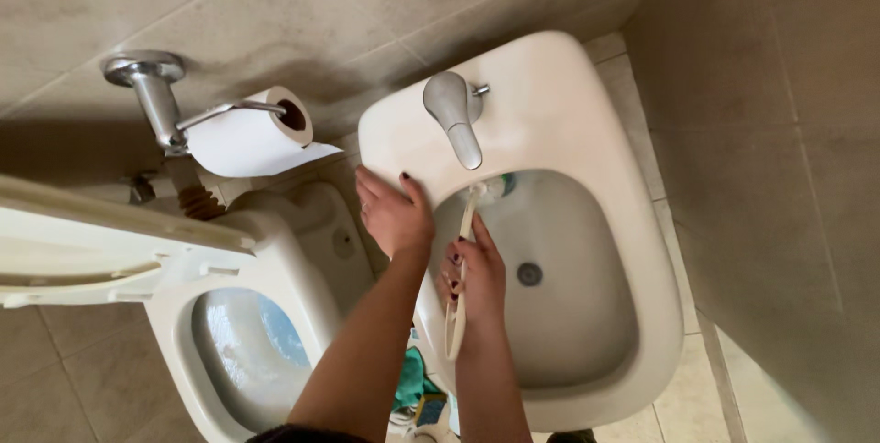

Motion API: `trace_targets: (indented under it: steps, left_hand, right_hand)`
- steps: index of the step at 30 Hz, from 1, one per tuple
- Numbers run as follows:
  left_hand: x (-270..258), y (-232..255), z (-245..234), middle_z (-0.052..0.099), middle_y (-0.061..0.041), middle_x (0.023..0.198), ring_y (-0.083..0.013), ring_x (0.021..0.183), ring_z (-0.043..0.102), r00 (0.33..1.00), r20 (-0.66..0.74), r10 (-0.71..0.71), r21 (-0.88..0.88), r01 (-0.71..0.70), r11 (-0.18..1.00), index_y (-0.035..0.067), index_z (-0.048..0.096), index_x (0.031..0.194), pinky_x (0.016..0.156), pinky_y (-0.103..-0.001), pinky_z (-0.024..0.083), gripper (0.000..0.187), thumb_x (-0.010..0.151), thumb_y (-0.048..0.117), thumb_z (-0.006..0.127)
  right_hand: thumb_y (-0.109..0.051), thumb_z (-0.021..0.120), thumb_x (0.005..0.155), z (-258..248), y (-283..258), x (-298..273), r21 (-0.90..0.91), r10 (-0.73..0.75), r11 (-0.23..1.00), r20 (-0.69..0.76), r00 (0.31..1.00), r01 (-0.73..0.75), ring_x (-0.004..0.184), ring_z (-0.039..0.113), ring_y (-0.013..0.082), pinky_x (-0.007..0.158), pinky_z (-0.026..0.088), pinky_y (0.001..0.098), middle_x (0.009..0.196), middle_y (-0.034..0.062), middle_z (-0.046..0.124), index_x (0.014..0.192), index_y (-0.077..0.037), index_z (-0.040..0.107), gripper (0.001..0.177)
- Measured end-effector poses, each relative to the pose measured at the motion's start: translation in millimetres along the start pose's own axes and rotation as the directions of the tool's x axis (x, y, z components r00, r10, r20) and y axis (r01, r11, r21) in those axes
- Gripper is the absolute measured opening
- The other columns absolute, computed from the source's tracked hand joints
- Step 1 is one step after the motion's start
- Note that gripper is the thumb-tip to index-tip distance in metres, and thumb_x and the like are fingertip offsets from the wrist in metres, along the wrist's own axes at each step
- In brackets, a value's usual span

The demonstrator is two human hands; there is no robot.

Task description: The person cleans the interior of a bidet using a long-handled scrub brush and water.

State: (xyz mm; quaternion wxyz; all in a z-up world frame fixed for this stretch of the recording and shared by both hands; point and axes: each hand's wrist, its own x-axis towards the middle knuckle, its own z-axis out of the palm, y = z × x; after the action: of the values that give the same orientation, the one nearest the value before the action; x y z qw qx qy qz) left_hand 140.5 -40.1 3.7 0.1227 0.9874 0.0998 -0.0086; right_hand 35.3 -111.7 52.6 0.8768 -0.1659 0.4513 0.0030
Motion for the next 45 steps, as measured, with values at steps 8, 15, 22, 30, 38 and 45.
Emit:
trace_targets:
  steps: [8, 15, 22, 30, 38, 45]
  left_hand:
    - [-0.4, 4.5, -7.1, 0.042, -0.029, 0.152, -0.0452, 0.127, 0.056, 1.0, -0.019, 0.021, -0.014, -0.021, 1.0, -0.008, 0.028, 0.154, 0.107, -0.052, 0.041, 0.077, 0.098, 0.04, 0.049]
    - [-5.5, -2.9, -5.6, 0.041, -0.029, 0.154, -0.0462, 0.124, 0.057, 1.0, 0.008, 0.013, 0.009, -0.013, 1.0, -0.007, 0.029, 0.155, 0.107, -0.052, 0.042, 0.076, 0.099, 0.04, 0.049]
    - [1.8, -0.5, -1.2, 0.041, -0.029, 0.154, -0.0465, 0.127, 0.055, 1.0, -0.012, 0.028, 0.006, -0.028, 1.0, -0.008, 0.028, 0.155, 0.105, -0.052, 0.042, 0.077, 0.098, 0.04, 0.049]
    - [4.2, 2.3, -4.2, 0.04, -0.028, 0.155, -0.0455, 0.125, 0.056, 0.999, 0.048, -0.014, -0.027, 0.016, 1.0, -0.007, 0.026, 0.156, 0.109, -0.052, 0.041, 0.078, 0.098, 0.04, 0.048]
    - [2.7, -1.8, 0.1, 0.04, -0.029, 0.157, -0.0467, 0.127, 0.053, 1.0, 0.02, 0.022, -0.004, -0.022, 1.0, -0.007, 0.027, 0.156, 0.11, -0.052, 0.041, 0.075, 0.101, 0.039, 0.048]
    - [-3.9, -8.8, 1.3, 0.042, -0.029, 0.154, -0.0476, 0.124, 0.056, 1.0, -0.011, 0.024, 0.003, -0.023, 1.0, -0.009, 0.028, 0.154, 0.105, -0.053, 0.043, 0.076, 0.1, 0.039, 0.049]
  right_hand:
    - [-0.006, 0.046, 0.089, 8.1, -8.2, -16.0, -0.017, -0.009, 1.0, -0.028, 1.0, 0.008, 0.046, 0.039, 0.0054, 0.033, 0.03, 0.0227, 0.074, 0.0008, 0.045, 0.157, -0.013, 0.045, 0.068]
    - [-0.008, 0.046, 0.092, -2.2, -8.6, 14.0, -0.149, -0.004, 0.989, -0.05, 0.999, -0.003, 0.045, 0.04, 0.0073, 0.035, 0.034, 0.0227, 0.073, 0.0031, 0.047, 0.158, -0.008, 0.045, 0.067]
    - [-0.008, 0.046, 0.093, 10.9, -12.6, 18.2, -0.024, 0.024, 0.999, -0.107, 0.994, -0.026, 0.048, 0.04, 0.0075, 0.034, 0.03, 0.0238, 0.077, 0.0031, 0.049, 0.156, -0.006, 0.043, 0.063]
    - [-0.008, 0.047, 0.09, 11.7, -0.7, 26.0, -0.035, -0.006, 0.999, -0.114, 0.993, 0.002, 0.046, 0.041, 0.0096, 0.034, 0.031, 0.0259, 0.073, 0.0044, 0.048, 0.154, -0.011, 0.045, 0.063]
    - [-0.003, 0.05, 0.091, 13.5, -3.2, 18.8, -0.051, 0.014, 0.998, -0.16, 0.987, -0.023, 0.046, 0.043, 0.0069, 0.036, 0.036, 0.0244, 0.075, 0.0017, 0.05, 0.157, -0.01, 0.044, 0.066]
    - [-0.008, 0.046, 0.09, -5.7, -7.1, 1.7, -0.03, 0.025, 0.999, 0.037, 0.999, -0.024, 0.042, 0.039, 0.0046, 0.029, 0.03, 0.0218, 0.07, 0.0005, 0.047, 0.155, -0.013, 0.04, 0.066]
